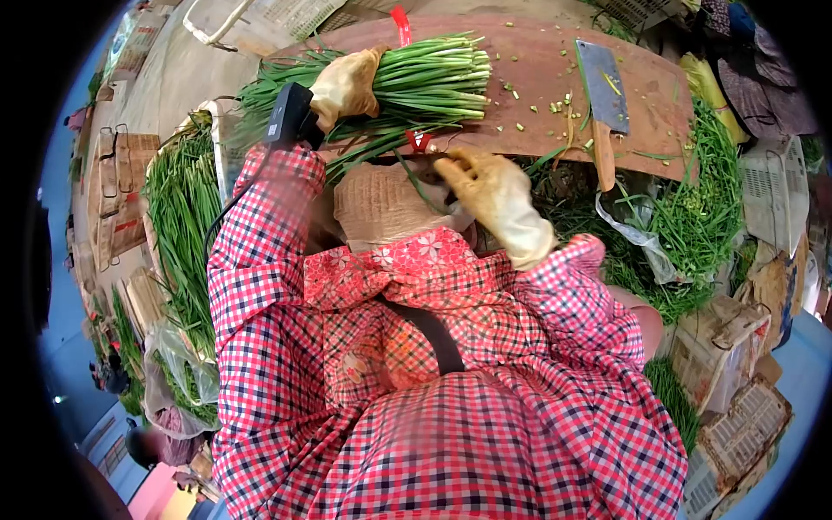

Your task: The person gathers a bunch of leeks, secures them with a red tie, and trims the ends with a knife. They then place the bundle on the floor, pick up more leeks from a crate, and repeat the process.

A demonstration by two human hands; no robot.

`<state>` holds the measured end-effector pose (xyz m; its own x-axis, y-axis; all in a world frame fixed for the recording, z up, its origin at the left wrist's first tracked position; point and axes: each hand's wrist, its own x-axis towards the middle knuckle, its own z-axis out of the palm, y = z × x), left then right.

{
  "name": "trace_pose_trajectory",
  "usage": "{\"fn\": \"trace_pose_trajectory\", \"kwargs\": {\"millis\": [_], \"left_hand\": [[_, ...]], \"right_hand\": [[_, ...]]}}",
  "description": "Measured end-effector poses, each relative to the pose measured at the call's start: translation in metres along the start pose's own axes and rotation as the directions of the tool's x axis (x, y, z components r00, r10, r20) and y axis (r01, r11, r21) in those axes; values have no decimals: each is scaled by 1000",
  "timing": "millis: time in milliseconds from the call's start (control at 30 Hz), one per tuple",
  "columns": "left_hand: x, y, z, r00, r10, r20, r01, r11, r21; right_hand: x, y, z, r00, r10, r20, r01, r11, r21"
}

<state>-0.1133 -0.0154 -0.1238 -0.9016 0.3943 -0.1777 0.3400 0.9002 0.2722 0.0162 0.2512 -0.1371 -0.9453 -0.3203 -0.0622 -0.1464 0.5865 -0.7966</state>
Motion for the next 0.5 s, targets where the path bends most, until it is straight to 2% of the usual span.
{"fn": "trace_pose_trajectory", "kwargs": {"millis": [67, 133, 167, 267, 300, 333, 400, 500], "left_hand": [[2, -1, 4, 1000, -1, -7, 1, 1000, -3], [3, -9, 10, 998, 39, -44, -39, 999, -5], [2, -10, 11, 997, 59, -59, -59, 998, -5], [2, -7, 11, 999, 23, -44, -23, 1000, 7], [3, -9, 10, 999, 20, -50, -20, 1000, -5], [3, -9, 11, 999, 17, -49, -18, 1000, -20], [2, -8, 14, 1000, 3, -31, -3, 1000, -27], [1, -1, 8, 999, -45, -4, 45, 999, -10]], "right_hand": [[1, -13, 21, 983, 130, 132, -121, 990, -76], [-1, -6, 50, 992, -76, 99, 82, 995, -60], [-2, -9, 58, 975, -191, 110, 208, 963, -170], [-16, -13, 37, 999, -10, -50, 19, 980, 197], [-12, -5, 36, 987, 87, -136, -63, 983, 175], [-3, 0, 33, 981, -29, -192, 42, 997, 68], [15, 8, 41, 995, 28, -97, -3, 970, 244], [32, 19, 66, 988, 155, 6, -131, 812, 569]]}}
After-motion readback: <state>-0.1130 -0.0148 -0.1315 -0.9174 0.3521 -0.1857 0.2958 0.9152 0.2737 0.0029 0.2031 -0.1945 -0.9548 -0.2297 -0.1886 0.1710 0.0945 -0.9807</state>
